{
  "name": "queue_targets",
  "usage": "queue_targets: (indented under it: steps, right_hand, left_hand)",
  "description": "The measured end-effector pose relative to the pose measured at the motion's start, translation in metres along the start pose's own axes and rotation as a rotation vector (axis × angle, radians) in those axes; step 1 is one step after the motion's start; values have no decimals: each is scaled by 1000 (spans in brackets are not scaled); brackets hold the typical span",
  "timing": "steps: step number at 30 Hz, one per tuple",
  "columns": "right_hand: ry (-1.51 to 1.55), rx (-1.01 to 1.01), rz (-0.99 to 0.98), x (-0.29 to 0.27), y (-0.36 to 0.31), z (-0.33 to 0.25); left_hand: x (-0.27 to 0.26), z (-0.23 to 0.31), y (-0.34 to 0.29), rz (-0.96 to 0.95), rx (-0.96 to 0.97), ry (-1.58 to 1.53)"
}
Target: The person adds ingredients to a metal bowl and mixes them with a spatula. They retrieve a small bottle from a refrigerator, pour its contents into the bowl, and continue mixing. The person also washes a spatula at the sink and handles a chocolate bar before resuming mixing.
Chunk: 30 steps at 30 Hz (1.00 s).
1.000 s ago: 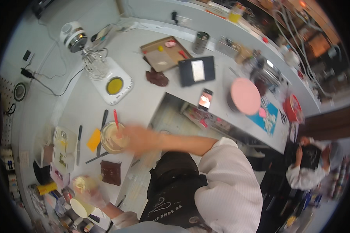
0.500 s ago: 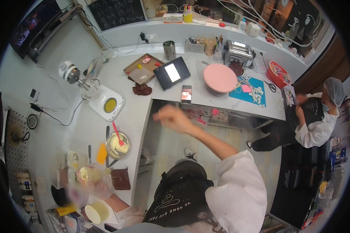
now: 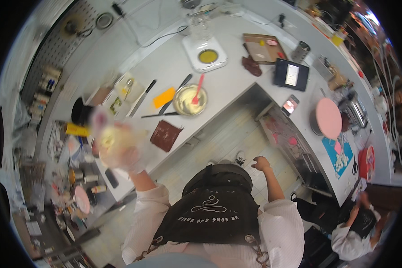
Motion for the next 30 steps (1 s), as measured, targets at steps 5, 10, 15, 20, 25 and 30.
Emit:
queue_targets:
  steps: [5, 10, 15, 20, 25, 30]
  right_hand:
    - [162, -200, 0, 16, 36, -64]
    - [310, -359, -61, -19, 70, -150]
    - [286, -493, 23, -86, 138, -212]
    - [399, -620, 60, -150, 185, -291]
    - [585, -681, 73, -183, 244, -335]
    - [671, -674, -19, -185, 271, -393]
  left_hand:
    - [-50, -39, -16, 63, 254, 484]
    - [-75, -66, -3, 64, -8, 312]
    - [-56, -78, 17, 62, -65, 686]
    - [-53, -101, 35, 117, -109, 601]
    - [-98, -168, 50, 313, -538, 2]
    - [-58, -174, 68, 141, -358, 630]
Point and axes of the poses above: each hand's wrist, its own y-axis towards the middle knuckle, its own x-axis out of the palm, z = x × y, the point moved 9 cm from there along y, towards the middle knuckle, and after that the axes turned 11 degrees about y, right-handed, at the moved point
